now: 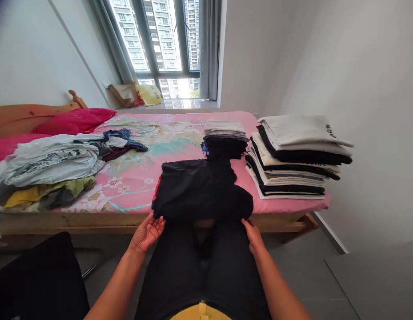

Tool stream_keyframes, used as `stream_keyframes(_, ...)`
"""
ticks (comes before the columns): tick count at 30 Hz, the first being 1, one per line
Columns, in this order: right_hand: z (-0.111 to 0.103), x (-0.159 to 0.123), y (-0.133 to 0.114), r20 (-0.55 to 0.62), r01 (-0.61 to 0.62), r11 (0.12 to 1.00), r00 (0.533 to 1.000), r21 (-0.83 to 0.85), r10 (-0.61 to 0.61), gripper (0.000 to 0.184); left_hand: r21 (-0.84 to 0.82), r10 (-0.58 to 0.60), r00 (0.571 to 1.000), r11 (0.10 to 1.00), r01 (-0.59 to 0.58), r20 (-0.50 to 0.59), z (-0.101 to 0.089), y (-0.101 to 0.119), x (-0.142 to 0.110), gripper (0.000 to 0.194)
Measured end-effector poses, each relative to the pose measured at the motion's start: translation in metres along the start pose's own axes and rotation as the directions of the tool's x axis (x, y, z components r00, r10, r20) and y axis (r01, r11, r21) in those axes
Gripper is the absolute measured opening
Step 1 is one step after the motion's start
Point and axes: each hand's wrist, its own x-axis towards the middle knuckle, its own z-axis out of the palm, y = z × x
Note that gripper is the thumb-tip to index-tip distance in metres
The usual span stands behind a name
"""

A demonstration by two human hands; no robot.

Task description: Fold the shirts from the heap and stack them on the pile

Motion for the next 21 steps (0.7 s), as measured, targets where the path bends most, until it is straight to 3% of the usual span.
stream_keyframes(4,0.000,0.001,-0.004,-0.037,-0.093,0.993,0.995,0.071,0.096,0.035,0.135,0.037,0.993,0.991,-0.022,-0.109,-0.004,-0.003,0.008,0.014)
stream_keyframes(9,-0.025,-0.010,-0.015,-0.225,-0.027,0.969,0.971,0.244,0.084,0.041,0.313,0.213,0.951,0.940,-0.137,-0.224,-0.042,0.004,0.014,0.018)
stream_keyframes(13,-0.041,-0.016,-0.022,-0.157,-0.066,0.970,0.982,0.236,0.105,0.044,0.450,0.323,0.918,0.872,-0.194,-0.231,-0.069,0.009,0.001,0.024)
stream_keyframes(17,-0.046,-0.020,-0.015,-0.086,-0.155,0.956,0.980,0.250,0.182,0.043,0.530,0.375,0.916,0.811,-0.249,-0.143,-0.068,-0.003,-0.012,0.034)
stream_keyframes(21,-0.045,-0.019,-0.009,-0.086,-0.210,0.931,0.966,0.300,0.246,0.044,0.537,0.321,0.943,0.812,-0.229,-0.084,-0.052,-0.023,-0.005,0.033)
